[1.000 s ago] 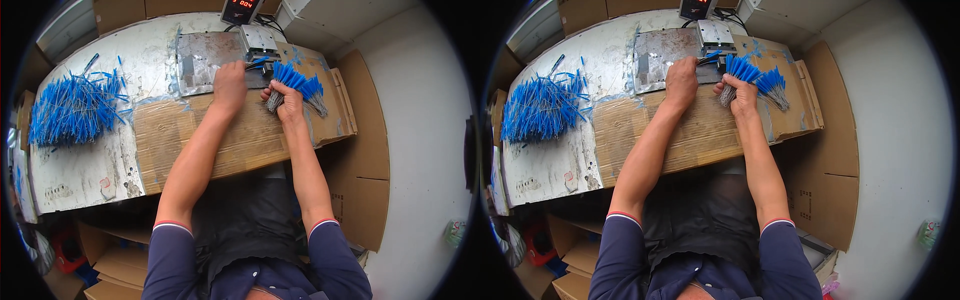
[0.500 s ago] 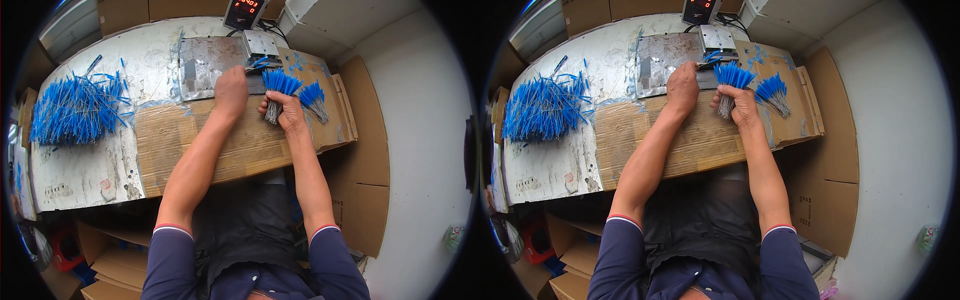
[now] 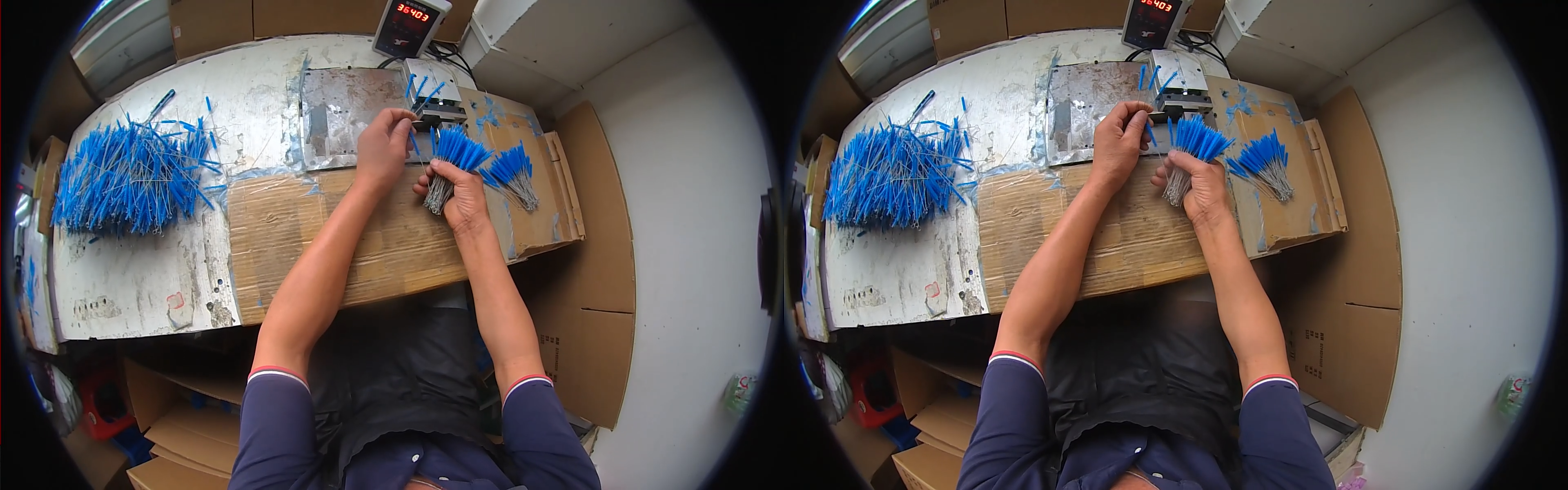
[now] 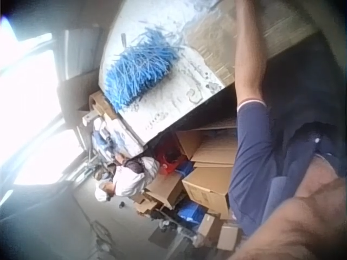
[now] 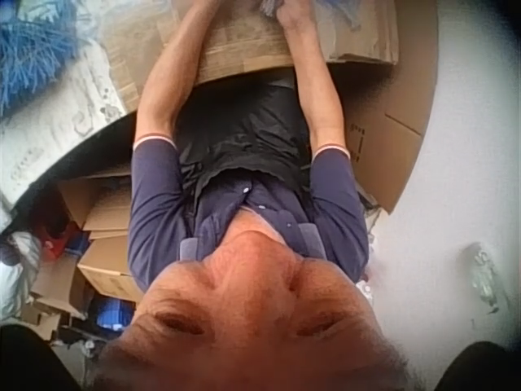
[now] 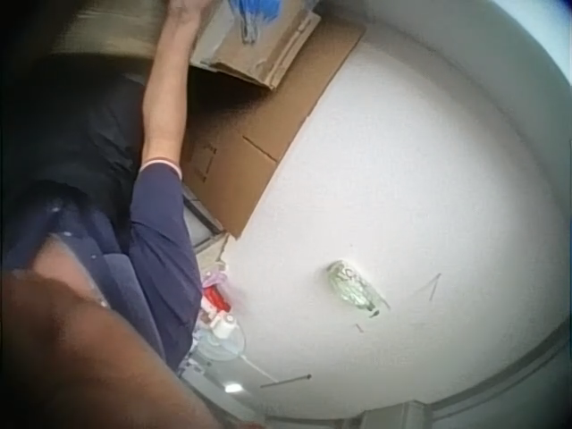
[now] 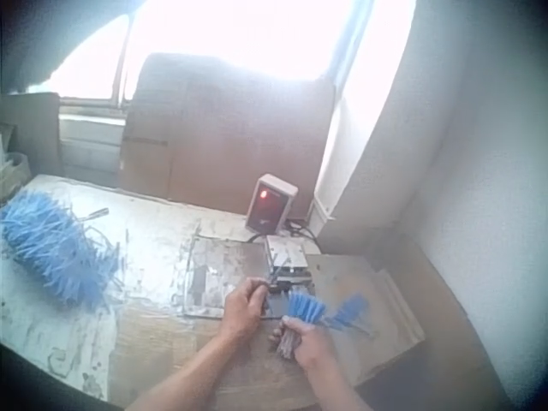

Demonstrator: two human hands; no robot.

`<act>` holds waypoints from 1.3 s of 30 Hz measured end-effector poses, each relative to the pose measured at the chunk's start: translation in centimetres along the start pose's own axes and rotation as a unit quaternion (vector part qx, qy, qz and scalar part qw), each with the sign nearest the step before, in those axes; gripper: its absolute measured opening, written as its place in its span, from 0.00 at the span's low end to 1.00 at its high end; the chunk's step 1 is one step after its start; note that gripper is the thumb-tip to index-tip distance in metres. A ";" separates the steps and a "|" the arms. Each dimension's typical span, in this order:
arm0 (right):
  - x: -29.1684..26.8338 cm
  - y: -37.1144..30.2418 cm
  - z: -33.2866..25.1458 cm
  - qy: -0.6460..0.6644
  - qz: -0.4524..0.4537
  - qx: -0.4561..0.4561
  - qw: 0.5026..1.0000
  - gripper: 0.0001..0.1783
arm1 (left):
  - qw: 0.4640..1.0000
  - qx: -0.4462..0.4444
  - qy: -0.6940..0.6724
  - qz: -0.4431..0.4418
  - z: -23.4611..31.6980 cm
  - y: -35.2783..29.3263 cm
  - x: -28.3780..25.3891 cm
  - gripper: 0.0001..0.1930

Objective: Assembling and bundling small blue plastic and wire components using a workbench fixture.

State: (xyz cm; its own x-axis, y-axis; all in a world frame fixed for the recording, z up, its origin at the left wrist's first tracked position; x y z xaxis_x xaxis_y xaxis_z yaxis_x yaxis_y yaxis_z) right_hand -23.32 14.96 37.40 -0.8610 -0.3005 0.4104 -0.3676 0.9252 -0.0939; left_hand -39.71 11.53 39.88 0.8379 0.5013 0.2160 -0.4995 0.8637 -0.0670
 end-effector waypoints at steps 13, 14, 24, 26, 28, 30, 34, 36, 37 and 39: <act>1.0 -1.0 -2.1 -0.074 -0.049 -0.066 0.994 0.12 | 0.968 0.166 0.147 0.114 1.0 -1.1 0.2 0.06; 0.6 -0.9 -2.3 -0.095 -0.046 -0.073 0.992 0.11 | 0.969 0.164 0.148 0.108 1.0 -1.1 0.4 0.06; -2.6 3.1 -2.3 -0.103 0.118 -0.088 0.984 0.04 | 0.961 0.135 0.139 0.197 1.6 -1.3 -2.1 0.07; -2.3 3.5 -2.3 -0.113 0.130 -0.088 0.981 0.05 | 0.959 0.139 0.147 0.198 1.6 -1.3 -2.1 0.07; -2.6 3.6 -2.1 -0.140 0.144 -0.081 0.976 0.04 | 0.968 0.111 0.126 0.184 1.3 -1.2 -2.0 0.07; -2.5 3.6 -2.1 -0.137 0.143 -0.085 0.976 0.04 | 0.969 0.105 0.129 0.185 1.4 -1.1 -1.9 0.07; -2.4 3.4 -2.0 -0.134 0.147 -0.086 0.976 0.04 | 0.959 0.115 0.156 0.207 1.4 -1.4 -2.3 0.08; -2.3 3.4 -1.9 -0.134 0.146 -0.087 0.976 0.04 | 0.951 0.123 0.172 0.228 1.5 -1.6 -2.5 0.08; -2.3 3.4 -1.9 -0.133 0.145 -0.088 0.976 0.04 | 0.941 0.132 0.187 0.248 1.6 -1.8 -2.6 0.08; -2.5 3.5 -1.9 -0.128 0.149 -0.088 0.977 0.04 | 0.929 0.150 0.216 0.262 1.9 -1.9 -2.5 0.07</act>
Point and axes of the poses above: each hand's wrist, its own y-axis towards the middle knuckle, its own x-axis out of the palm, z = x × y, the point moved 9 cm from there along y, towards the middle knuckle, and after that the axes turned 15 degrees about -x, right-handed, at the moved point
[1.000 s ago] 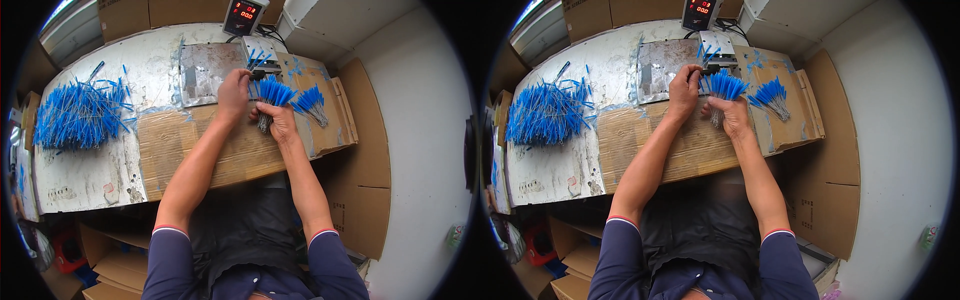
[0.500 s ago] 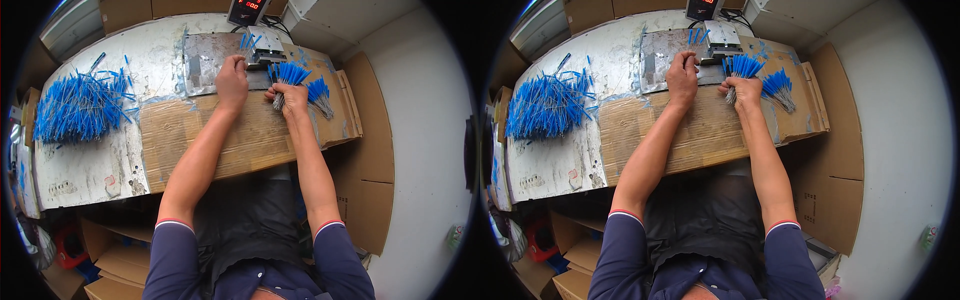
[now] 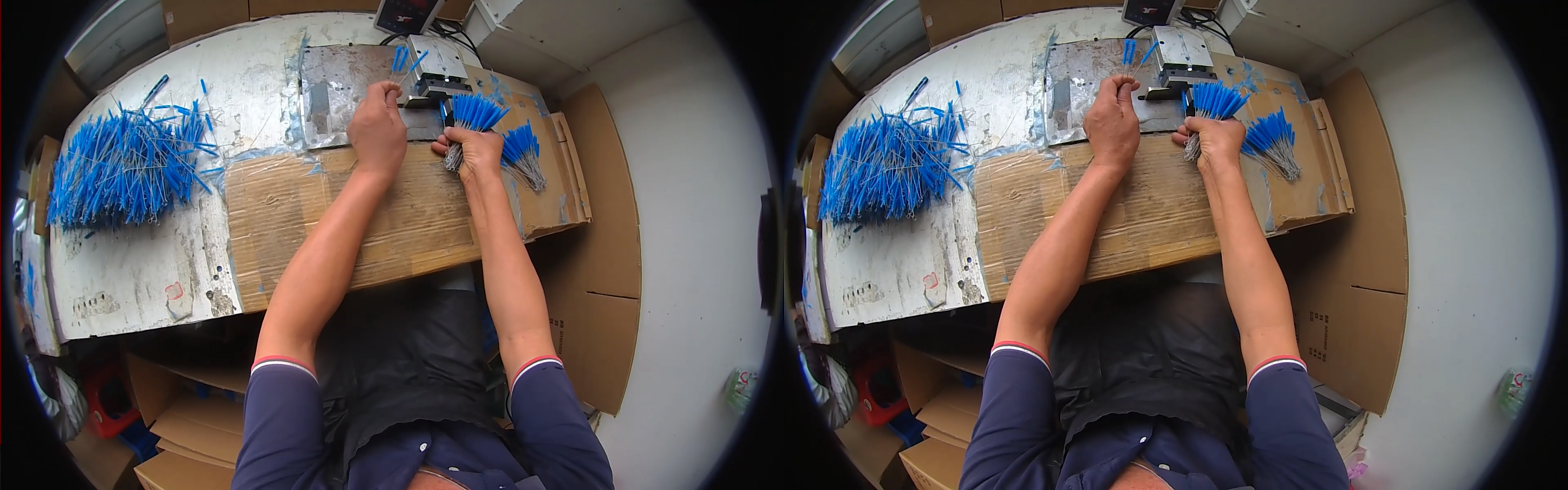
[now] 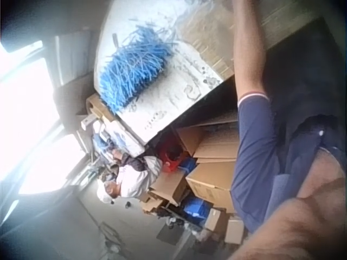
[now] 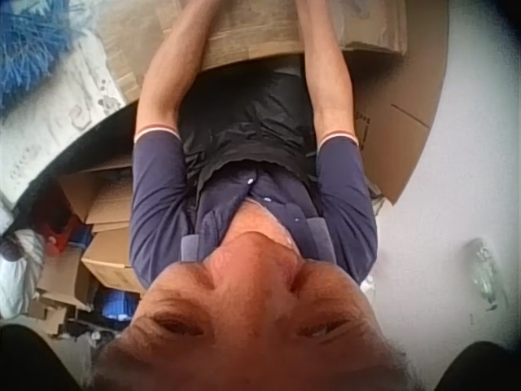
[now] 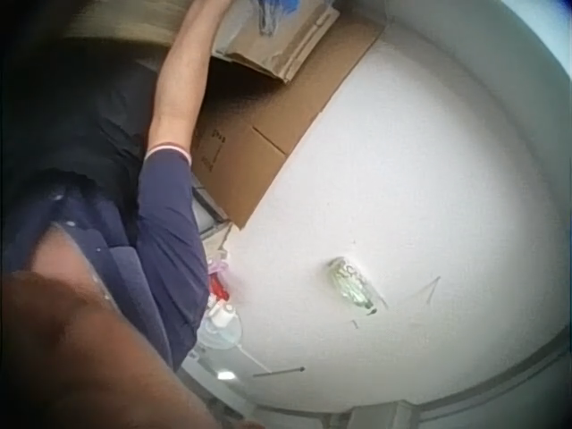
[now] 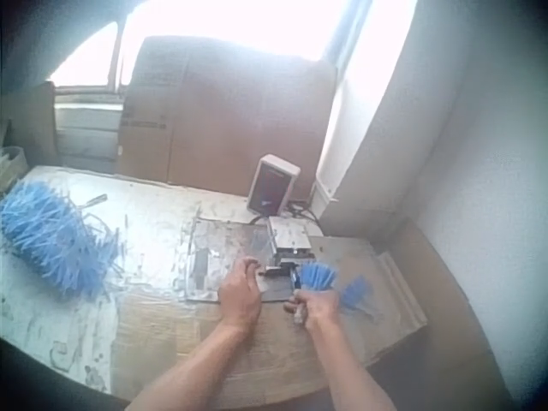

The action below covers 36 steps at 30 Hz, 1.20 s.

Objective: Assembling and bundling small blue plastic and wire components using a workbench fixture.

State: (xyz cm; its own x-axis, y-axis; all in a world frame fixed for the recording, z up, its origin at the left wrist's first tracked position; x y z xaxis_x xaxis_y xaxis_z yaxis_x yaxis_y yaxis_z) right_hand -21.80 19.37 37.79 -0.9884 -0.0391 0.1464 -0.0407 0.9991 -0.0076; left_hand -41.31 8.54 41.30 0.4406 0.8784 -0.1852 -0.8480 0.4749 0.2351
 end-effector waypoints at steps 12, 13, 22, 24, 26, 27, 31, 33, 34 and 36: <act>-0.5 -0.9 0.5 0.115 -0.003 0.059 0.992 0.06 | 0.983 0.125 0.125 -0.051 1.3 -1.2 2.5 0.04; -0.5 -1.0 0.5 0.111 -0.010 0.055 0.992 0.06 | 0.978 0.152 0.130 -0.062 1.6 -1.5 2.8 0.04; -1.3 -1.6 -0.1 0.063 -0.008 0.072 0.995 0.05 | 0.955 0.192 0.213 -0.077 1.9 -2.0 3.5 0.08; -1.3 -1.6 -0.2 0.057 -0.013 0.059 0.997 0.05 | 0.951 0.196 0.226 -0.078 1.9 -2.1 3.6 0.09; -1.3 -1.5 -0.4 0.050 -0.018 0.046 0.998 0.04 | 0.947 0.200 0.239 -0.080 2.0 -2.1 3.7 0.09; -1.3 -1.5 -0.4 0.040 -0.024 0.044 0.998 0.04 | 0.945 0.200 0.248 -0.080 2.0 -2.1 3.8 0.10; -1.1 -1.1 -0.6 0.002 -0.012 0.035 0.999 0.04 | 0.937 0.192 0.284 -0.073 1.8 -2.1 3.9 0.10; -1.1 -1.0 -0.4 -0.002 0.006 0.036 0.999 0.04 | 0.940 0.171 0.291 -0.056 1.4 -1.6 3.5 0.09; -1.2 -0.8 -0.3 -0.005 0.024 0.038 0.999 0.05 | 0.942 0.150 0.299 -0.038 1.0 -1.2 3.1 0.08; -1.0 -0.5 0.0 -0.004 0.022 0.044 0.999 0.05 | 0.955 0.133 0.265 -0.012 0.7 -0.2 1.9 0.07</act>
Point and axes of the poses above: each hand's wrist, its own y-axis towards the middle knuckle, its own x-axis out of the palm, z = x × y, the point moved 9 cm from there along y, towards the middle knuckle, and after that the axes turned 15 degrees about -x, right-handed, at the moved point
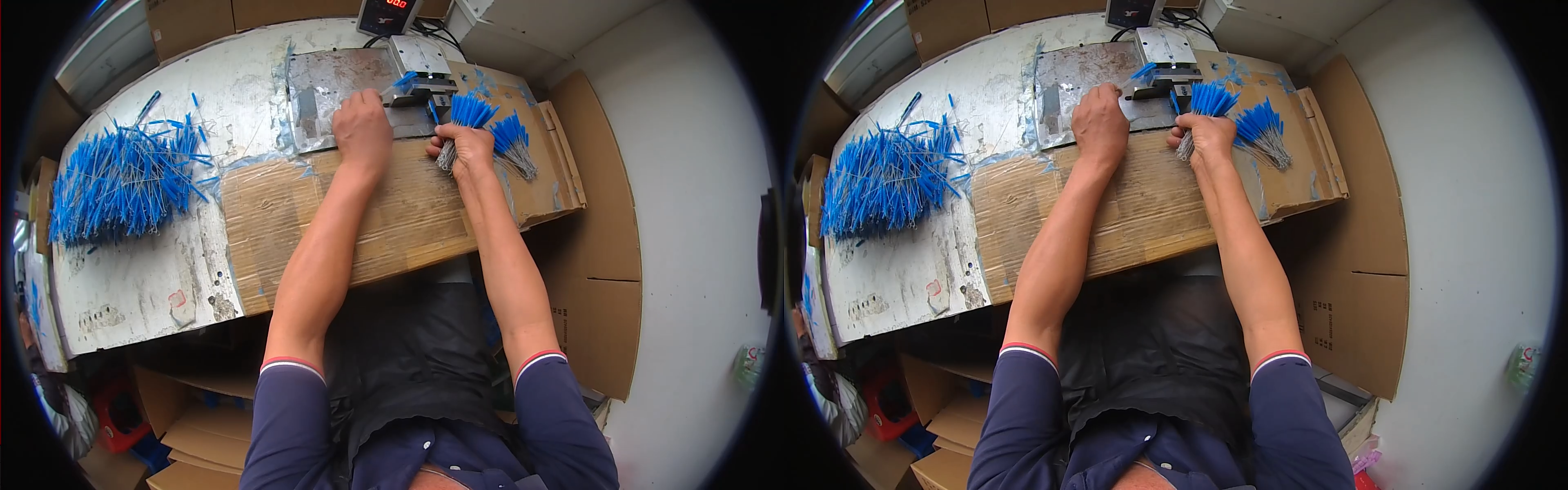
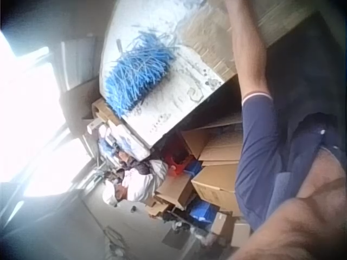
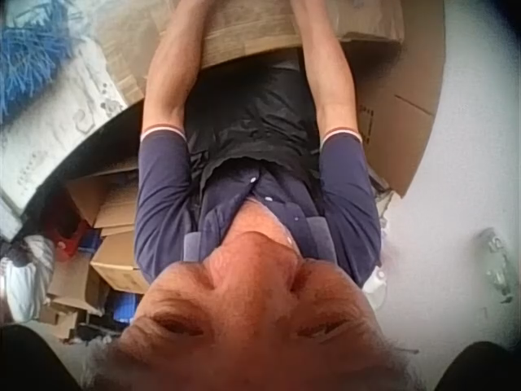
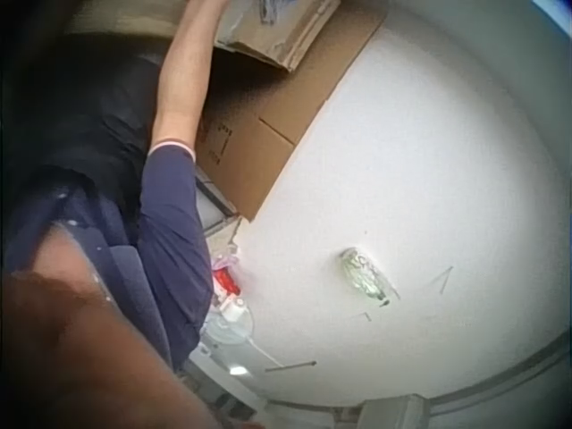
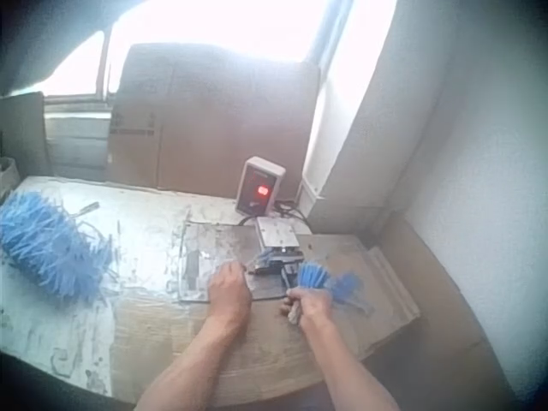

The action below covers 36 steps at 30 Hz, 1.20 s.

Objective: Assembling and bundling small blue plastic and wire components using a workbench fixture.

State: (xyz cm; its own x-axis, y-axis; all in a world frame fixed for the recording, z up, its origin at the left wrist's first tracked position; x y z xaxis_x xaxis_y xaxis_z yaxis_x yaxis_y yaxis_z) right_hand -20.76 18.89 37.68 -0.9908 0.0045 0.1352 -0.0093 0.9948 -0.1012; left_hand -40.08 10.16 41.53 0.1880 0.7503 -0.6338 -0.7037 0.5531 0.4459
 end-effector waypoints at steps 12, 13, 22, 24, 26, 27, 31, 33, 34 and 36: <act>1.2 1.3 0.0 -0.050 0.024 -0.011 0.998 0.05 | 0.995 -0.024 -0.076 0.055 -1.1 0.5 -1.0 0.05; 1.3 1.4 0.0 -0.049 0.019 -0.009 0.999 0.05 | 0.994 -0.012 -0.085 0.070 -0.9 0.5 -1.2 0.04; 1.9 1.0 0.3 0.055 -0.003 0.029 0.998 0.04 | 0.990 0.035 -0.127 0.044 0.3 0.1 -1.2 0.04; 1.5 0.6 0.4 0.057 0.010 0.031 0.998 0.04 | 0.991 0.032 -0.126 0.016 0.6 -0.2 -0.6 0.04; 1.6 0.2 0.4 0.096 -0.006 0.024 0.995 0.05 | 0.992 0.029 -0.124 -0.012 0.5 -0.2 0.0 0.04; 1.4 0.2 0.5 0.096 -0.006 0.026 0.995 0.05 | 0.991 0.046 -0.124 -0.017 0.8 -0.3 0.1 0.04; 1.0 0.1 0.6 0.088 -0.023 0.031 0.995 0.07 | 0.991 0.070 -0.111 -0.030 1.1 -0.5 0.3 0.03; 0.6 -0.1 0.6 0.089 -0.026 0.034 0.995 0.07 | 0.991 0.079 -0.104 -0.027 1.4 -0.6 0.1 0.03; 0.4 -0.3 0.5 0.077 -0.040 0.025 0.996 0.07 | 0.991 0.088 -0.098 -0.023 1.7 -0.7 0.0 0.03; 0.3 -0.6 0.6 0.065 -0.054 0.016 0.996 0.06 | 0.992 0.089 -0.088 -0.024 1.8 -0.8 0.1 0.03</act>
Point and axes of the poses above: each hand's wrist, its own y-axis towards the middle knuckle, its own x-axis out of the palm, z = x × y, the point moved 9 cm from there along y, towards the middle knuckle, and after that the axes turned 15 degrees about -x, right-handed, at the moved point
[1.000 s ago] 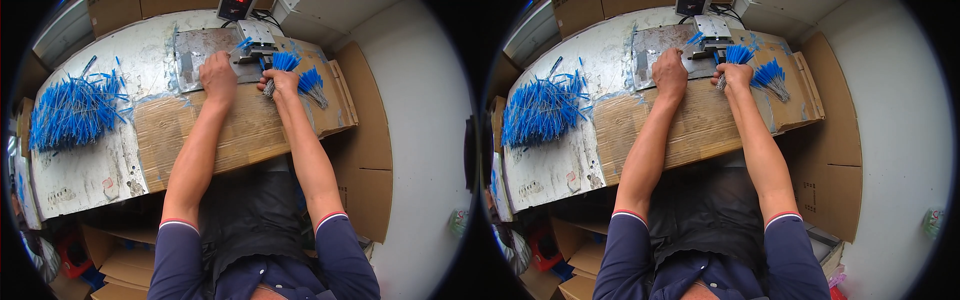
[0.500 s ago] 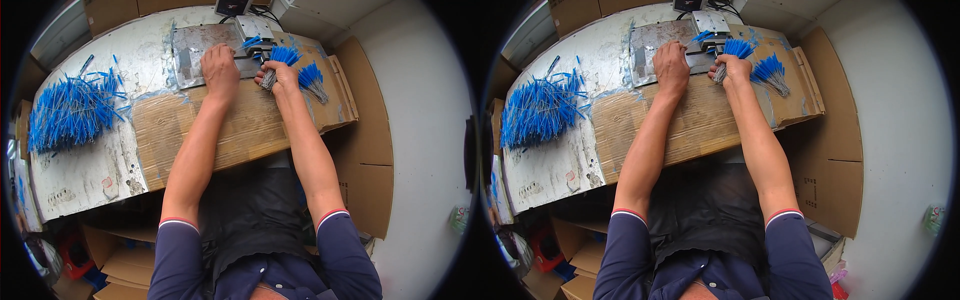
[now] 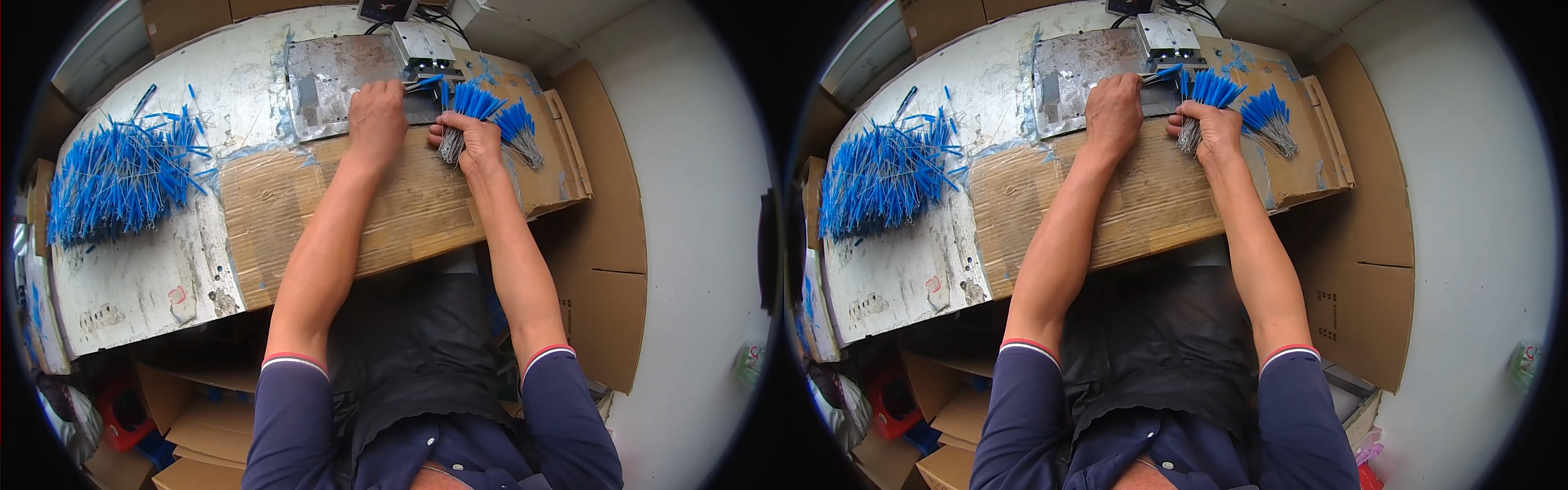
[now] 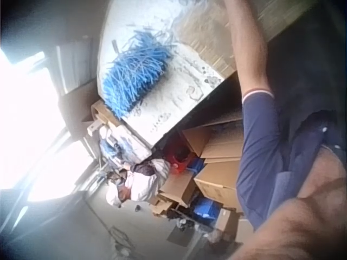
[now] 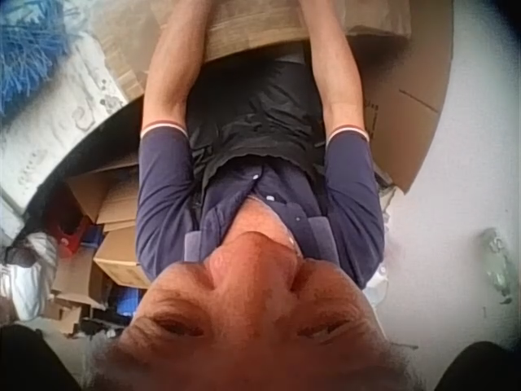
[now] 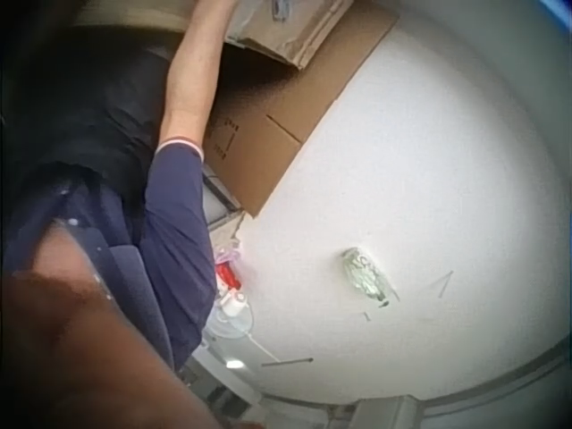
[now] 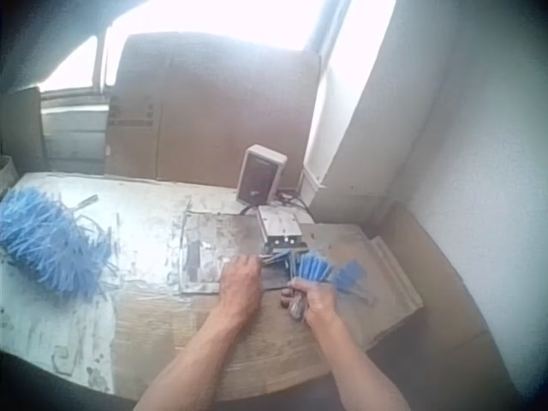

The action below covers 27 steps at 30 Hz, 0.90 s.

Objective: Assembling and bundling small blue plastic and wire components using a workbench fixture.

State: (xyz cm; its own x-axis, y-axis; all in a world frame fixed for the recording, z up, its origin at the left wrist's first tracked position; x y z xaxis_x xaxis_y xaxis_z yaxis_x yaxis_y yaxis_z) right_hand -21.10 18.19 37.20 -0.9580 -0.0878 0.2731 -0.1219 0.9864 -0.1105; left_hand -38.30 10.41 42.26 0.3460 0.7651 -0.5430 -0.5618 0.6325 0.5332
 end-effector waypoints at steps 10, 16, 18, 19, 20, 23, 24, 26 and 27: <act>0.2 -0.2 -0.9 -0.107 -0.007 -0.034 0.994 0.03 | 0.998 0.007 0.065 -0.018 -0.1 0.0 0.9 0.04; 0.6 0.9 -0.7 -0.104 0.013 -0.037 0.994 0.03 | 0.994 -0.104 0.015 0.039 -2.2 0.6 -0.8 0.05; 0.7 1.5 -0.7 -0.109 0.021 -0.034 0.993 0.03 | 0.993 -0.108 0.014 0.048 -2.0 0.7 -1.2 0.06; 0.7 1.8 -0.6 -0.118 0.022 -0.030 0.992 0.03 | 0.992 -0.111 0.013 0.057 -2.0 0.7 -1.4 0.06; 0.6 2.0 -0.5 -0.127 0.023 -0.027 0.991 0.04 | 0.992 -0.111 0.012 0.057 -1.9 0.7 -1.4 0.06; 0.9 1.8 -0.5 -0.144 0.027 -0.018 0.989 0.03 | 0.992 -0.101 0.008 0.072 -2.0 0.6 -1.7 0.06; 1.0 1.7 -0.5 -0.144 0.026 -0.016 0.989 0.03 | 0.992 -0.086 -0.016 0.088 -1.9 0.6 -1.9 0.06; 1.3 1.4 -0.5 -0.127 0.022 -0.013 0.992 0.04 | 0.991 -0.072 -0.039 0.104 -2.0 0.6 -2.1 0.06; 1.1 1.6 -0.5 -0.127 0.024 -0.012 0.992 0.04 | 0.992 -0.056 -0.048 0.099 -1.6 0.6 -2.0 0.06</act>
State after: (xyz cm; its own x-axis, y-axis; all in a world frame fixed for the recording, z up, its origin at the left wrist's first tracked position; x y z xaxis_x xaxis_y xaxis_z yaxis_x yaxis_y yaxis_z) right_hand -22.22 19.72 37.78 -0.9974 -0.0690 0.0182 -0.0704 0.9931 -0.0934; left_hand -40.50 9.07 42.62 0.2871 0.8848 -0.3671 -0.7049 0.4546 0.5444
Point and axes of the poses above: each hand's wrist, its own y-axis towards the middle knuckle, its own x-axis out of the palm, z = x × y, the point moved 9 cm from there along y, towards the middle knuckle, and after that the axes turned 15 degrees about -x, right-handed, at the moved point
